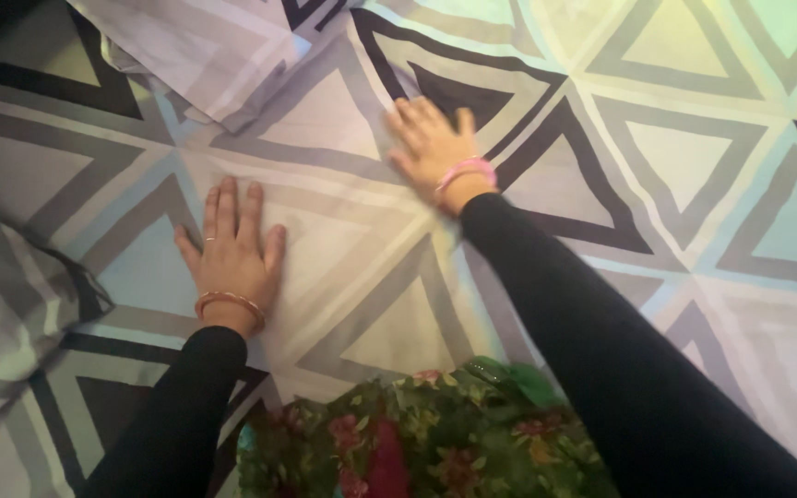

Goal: The person folds a large geometric-patterned bedsheet on a bed, repeatedly smoothing and aligning the fabric by hand. The person adjusts the sheet edges and corners, pressing down to flatten wrinkles throughout the process.

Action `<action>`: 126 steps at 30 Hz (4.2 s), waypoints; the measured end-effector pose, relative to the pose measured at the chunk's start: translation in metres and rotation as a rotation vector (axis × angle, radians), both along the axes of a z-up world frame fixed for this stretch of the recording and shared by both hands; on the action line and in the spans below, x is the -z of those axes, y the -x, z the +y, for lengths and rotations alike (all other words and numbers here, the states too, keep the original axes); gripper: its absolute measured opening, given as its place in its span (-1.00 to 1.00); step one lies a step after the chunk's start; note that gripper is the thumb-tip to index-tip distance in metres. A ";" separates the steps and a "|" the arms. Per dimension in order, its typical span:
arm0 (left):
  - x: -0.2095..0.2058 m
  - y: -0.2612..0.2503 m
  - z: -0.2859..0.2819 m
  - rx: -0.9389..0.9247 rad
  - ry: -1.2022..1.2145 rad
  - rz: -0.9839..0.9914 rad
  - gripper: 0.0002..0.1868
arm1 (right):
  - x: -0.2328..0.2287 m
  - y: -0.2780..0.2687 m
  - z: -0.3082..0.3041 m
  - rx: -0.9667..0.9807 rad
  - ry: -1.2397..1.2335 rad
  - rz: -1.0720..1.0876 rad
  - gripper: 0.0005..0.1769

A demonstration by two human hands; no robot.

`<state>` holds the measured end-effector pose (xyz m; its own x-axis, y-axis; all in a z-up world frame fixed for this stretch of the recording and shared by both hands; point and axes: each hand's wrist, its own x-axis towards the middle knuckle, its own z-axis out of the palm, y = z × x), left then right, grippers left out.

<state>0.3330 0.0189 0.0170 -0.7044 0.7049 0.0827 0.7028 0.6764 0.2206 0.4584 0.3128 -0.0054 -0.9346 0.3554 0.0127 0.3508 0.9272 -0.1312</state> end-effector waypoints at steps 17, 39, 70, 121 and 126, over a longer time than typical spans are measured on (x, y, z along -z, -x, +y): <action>0.022 -0.015 0.226 0.101 -0.091 -0.074 -0.41 | 0.008 0.020 0.061 -0.007 0.041 0.121 -0.38; 0.026 0.016 0.324 0.071 0.009 0.163 -0.32 | 0.010 0.057 0.209 0.102 0.083 0.225 -0.36; 0.011 0.015 0.332 0.025 0.181 0.014 -0.29 | -0.005 0.063 0.211 0.151 0.196 0.205 -0.31; 0.023 0.108 0.747 0.311 -0.086 -0.007 -0.35 | -0.002 0.106 0.521 0.254 0.097 0.202 -0.36; 0.022 0.108 0.745 0.304 -0.127 -0.014 -0.35 | -0.004 0.091 0.544 0.108 0.186 0.183 -0.33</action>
